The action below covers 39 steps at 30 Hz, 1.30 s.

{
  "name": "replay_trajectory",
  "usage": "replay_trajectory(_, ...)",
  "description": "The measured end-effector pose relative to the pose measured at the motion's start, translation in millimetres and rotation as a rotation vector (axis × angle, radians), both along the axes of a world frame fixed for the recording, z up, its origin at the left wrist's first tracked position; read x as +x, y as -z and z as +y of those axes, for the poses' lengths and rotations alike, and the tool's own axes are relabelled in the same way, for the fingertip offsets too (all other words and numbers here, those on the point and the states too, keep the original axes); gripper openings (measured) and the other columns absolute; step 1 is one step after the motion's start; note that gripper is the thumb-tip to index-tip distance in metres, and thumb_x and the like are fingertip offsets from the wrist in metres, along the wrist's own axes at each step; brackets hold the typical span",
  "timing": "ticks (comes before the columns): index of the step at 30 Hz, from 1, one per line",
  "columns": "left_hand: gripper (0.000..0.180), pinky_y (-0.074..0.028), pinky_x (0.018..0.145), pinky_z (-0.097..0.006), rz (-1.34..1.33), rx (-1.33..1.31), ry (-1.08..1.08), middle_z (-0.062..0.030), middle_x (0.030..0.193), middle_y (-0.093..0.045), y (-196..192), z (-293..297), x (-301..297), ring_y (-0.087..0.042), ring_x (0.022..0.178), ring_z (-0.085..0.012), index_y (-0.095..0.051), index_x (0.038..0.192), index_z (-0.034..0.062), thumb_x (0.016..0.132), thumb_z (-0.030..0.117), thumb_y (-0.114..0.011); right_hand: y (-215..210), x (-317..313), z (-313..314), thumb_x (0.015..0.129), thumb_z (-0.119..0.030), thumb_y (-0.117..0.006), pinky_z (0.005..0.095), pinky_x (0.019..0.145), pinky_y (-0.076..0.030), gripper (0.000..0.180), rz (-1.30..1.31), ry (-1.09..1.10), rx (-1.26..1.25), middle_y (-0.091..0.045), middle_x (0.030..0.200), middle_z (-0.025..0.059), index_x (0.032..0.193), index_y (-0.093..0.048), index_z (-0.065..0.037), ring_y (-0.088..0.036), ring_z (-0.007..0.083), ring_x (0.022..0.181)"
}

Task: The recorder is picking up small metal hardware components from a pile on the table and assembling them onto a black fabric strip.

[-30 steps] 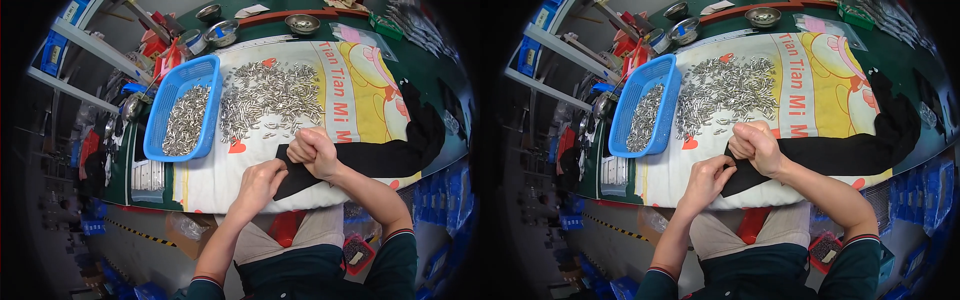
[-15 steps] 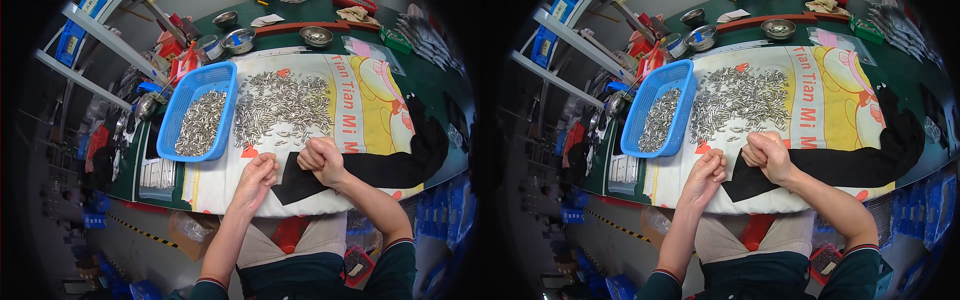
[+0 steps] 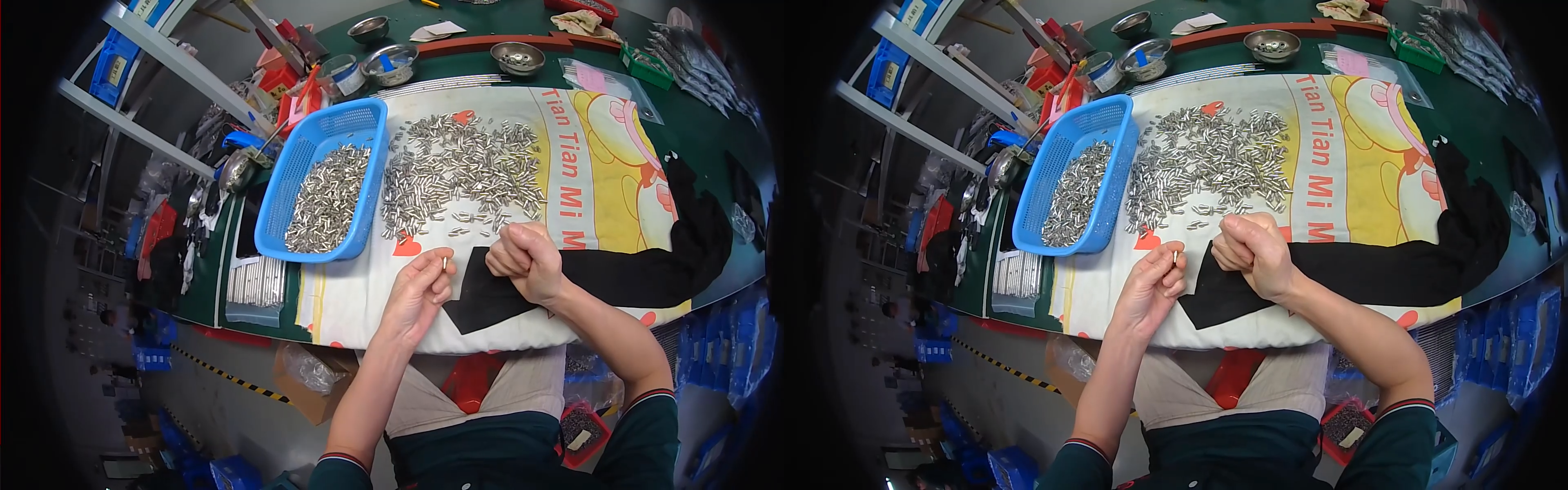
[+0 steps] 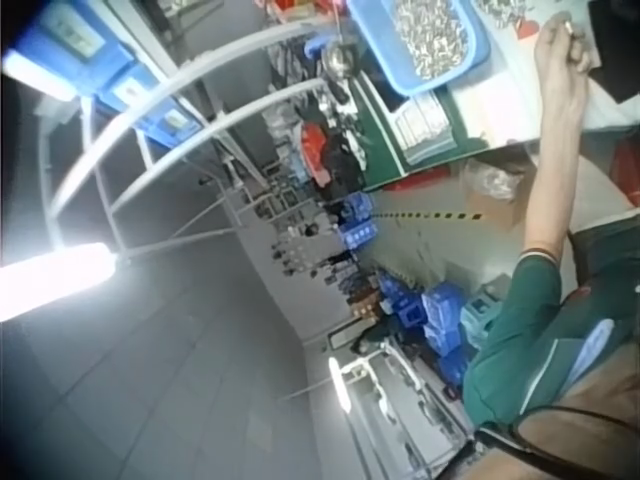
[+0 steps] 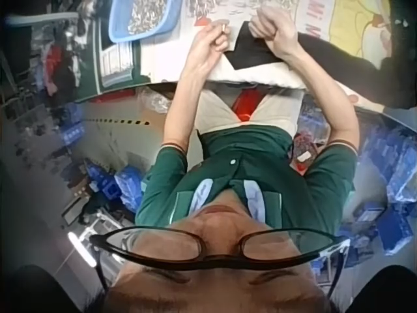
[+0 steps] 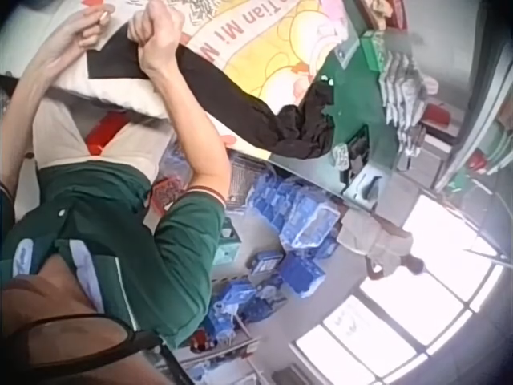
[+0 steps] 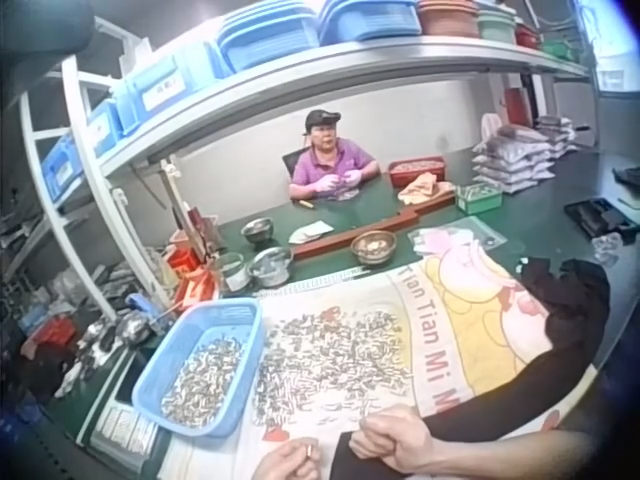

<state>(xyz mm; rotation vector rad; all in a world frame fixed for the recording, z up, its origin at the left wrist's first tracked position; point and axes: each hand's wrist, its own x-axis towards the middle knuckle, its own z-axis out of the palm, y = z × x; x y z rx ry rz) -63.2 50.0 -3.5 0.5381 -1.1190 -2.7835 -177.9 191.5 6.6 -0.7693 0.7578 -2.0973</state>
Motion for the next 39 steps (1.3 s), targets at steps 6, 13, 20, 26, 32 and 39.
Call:
replay_trajectory(6,0.021,-0.03,0.049,-0.02,0.028,-0.009,-0.07,-0.0038,0.069,-0.049,-13,-3,-4,-0.036,0.054,-0.0065,-0.049,0.078,0.0028,0.089,0.02,-0.047,1,-1,1,0.088,-0.022,-0.035,0.0256,0.04,-0.017,0.043,0.013,0.015,0.014,-0.021,0.04,-0.0019,0.048,-0.026,-0.01,-0.017,0.009,0.037)
replay_trajectory(13,0.017,-0.027,0.04,-0.029,-0.098,-1.732,-0.151,-0.0015,0.041,-0.033,-16,-9,-33,-0.034,0.038,-0.0108,-0.057,0.066,0.0015,0.072,0.016,-0.065,1,-1,0,0.089,-0.023,-0.035,0.026,0.04,-0.017,0.044,0.025,0.019,0.019,-0.02,0.039,-0.0022,0.048,-0.026,-0.011,-0.016,0.0093,0.036)
replay_trajectory(20,0.02,-0.04,0.048,-0.037,-0.117,-2.008,-0.179,-0.0122,0.051,-0.054,-8,-7,-52,-0.053,0.047,-0.0277,-0.057,0.065,0.0009,0.071,0.018,-0.066,0,-1,0,0.089,-0.024,-0.035,0.0258,0.04,-0.017,0.044,0.032,0.016,0.017,-0.021,0.039,-0.0021,0.048,-0.026,-0.011,-0.016,0.0092,0.036)
replay_trajectory(26,0.017,-0.044,0.052,-0.041,-0.194,-1.945,-0.084,-0.0167,0.056,-0.056,-6,-7,-49,-0.057,0.054,-0.0337,-0.055,0.066,-0.001,0.072,0.014,-0.062,-1,0,-1,0.088,-0.023,-0.036,0.0256,0.041,-0.017,0.044,0.029,0.019,0.019,-0.021,0.039,-0.0021,0.048,-0.026,-0.011,-0.016,0.0091,0.037)
replay_trajectory(32,0.016,-0.038,0.042,-0.033,-0.131,-1.726,0.058,-0.0082,0.044,-0.049,-29,7,-27,-0.05,0.04,-0.0223,-0.055,0.066,-0.0001,0.072,0.013,-0.062,-1,0,1,0.088,-0.023,-0.036,0.0255,0.041,-0.017,0.043,0.025,0.027,0.017,-0.021,0.04,-0.002,0.048,-0.025,-0.011,-0.017,0.0091,0.038)
replay_trajectory(39,0.01,-0.043,0.049,-0.035,0.266,-1.812,0.171,-0.0132,0.058,-0.055,-16,16,-10,-0.055,0.052,-0.0281,-0.057,0.071,0.0007,0.072,0.01,-0.062,0,0,0,0.088,-0.023,-0.037,0.0255,0.041,-0.016,0.043,0.03,0.013,0.01,-0.021,0.04,-0.002,0.048,-0.026,-0.01,-0.017,0.0089,0.038)
